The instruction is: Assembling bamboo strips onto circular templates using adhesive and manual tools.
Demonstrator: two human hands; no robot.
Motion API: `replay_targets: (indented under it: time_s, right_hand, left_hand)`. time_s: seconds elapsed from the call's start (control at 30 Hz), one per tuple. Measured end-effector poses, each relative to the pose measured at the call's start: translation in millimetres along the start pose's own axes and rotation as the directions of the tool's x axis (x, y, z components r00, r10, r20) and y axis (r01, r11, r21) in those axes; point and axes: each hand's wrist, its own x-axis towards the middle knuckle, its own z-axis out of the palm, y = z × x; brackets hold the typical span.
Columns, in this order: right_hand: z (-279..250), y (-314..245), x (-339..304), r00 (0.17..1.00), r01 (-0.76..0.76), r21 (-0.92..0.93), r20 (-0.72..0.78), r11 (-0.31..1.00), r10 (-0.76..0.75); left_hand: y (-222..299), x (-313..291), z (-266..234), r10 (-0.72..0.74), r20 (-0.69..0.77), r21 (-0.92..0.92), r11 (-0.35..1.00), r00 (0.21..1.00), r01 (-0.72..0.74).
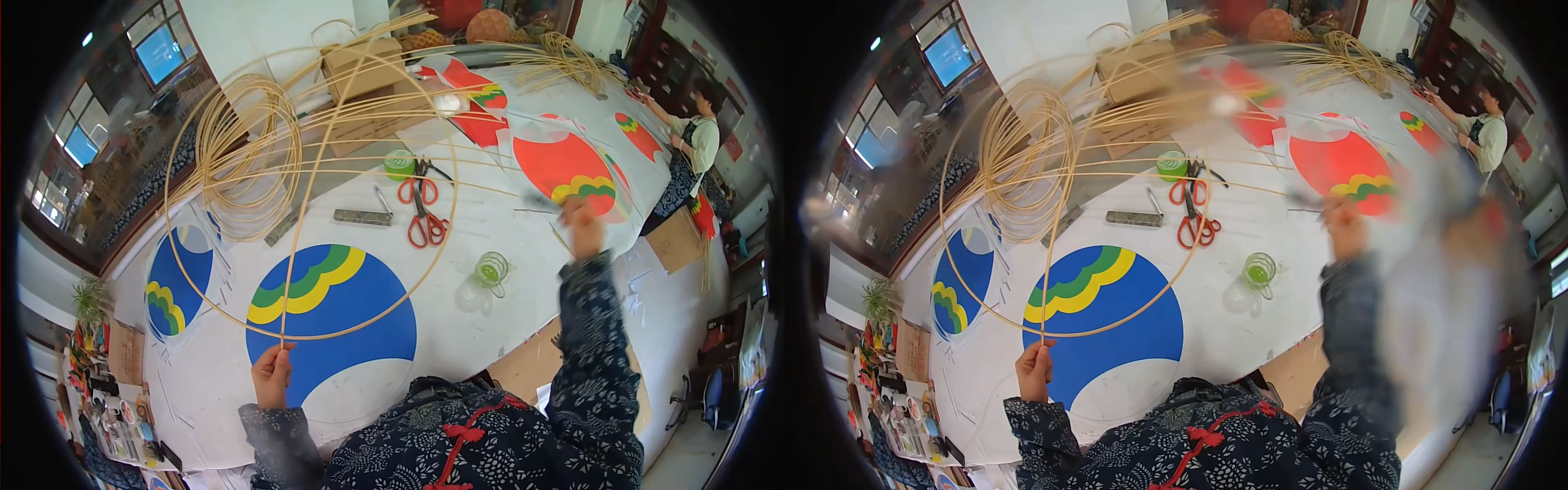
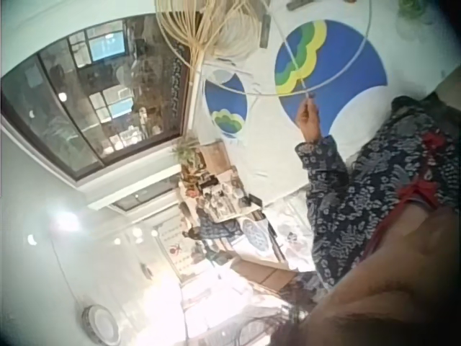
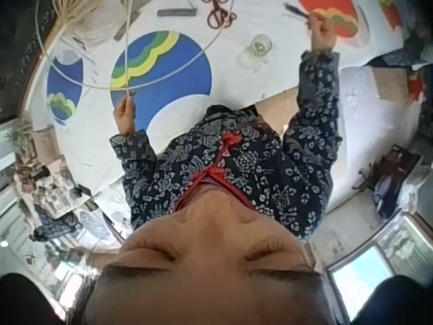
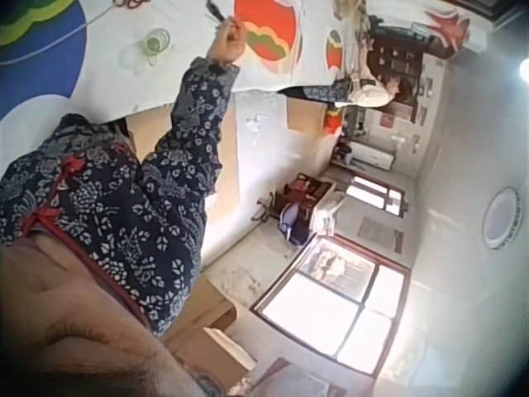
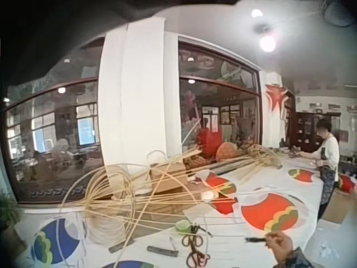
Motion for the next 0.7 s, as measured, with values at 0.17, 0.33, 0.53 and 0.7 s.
replay_targets:
  time_s: [0.17, 0.33, 0.53, 0.7]
  right_hand:
    - [36, 76, -76, 0.980, -0.052, -0.533, 0.136, 0.844, 0.147]
    - [36, 104, -74, 0.870, -0.491, -0.105, -0.094, 0.864, 0.483]
    - [13, 126, -67, 0.720, -0.638, 0.277, -0.117, 0.718, 0.684]
    - [13, 122, -72, 0.688, -0.611, 0.502, -0.044, 0.612, 0.724]
  left_hand:
    - [-25, -5, 35, -0.067, -0.066, -0.143, 0.988, 0.996, 0.057]
    - [-34, -8, 62, -0.123, -0.070, -0.223, 0.969, 0.990, 0.104]
    - [-37, -6, 66, -0.118, -0.091, -0.172, 0.980, 0.989, 0.101]
    - [-32, -1, 66, -0.117, -0.107, -0.189, 0.977, 0.987, 0.095]
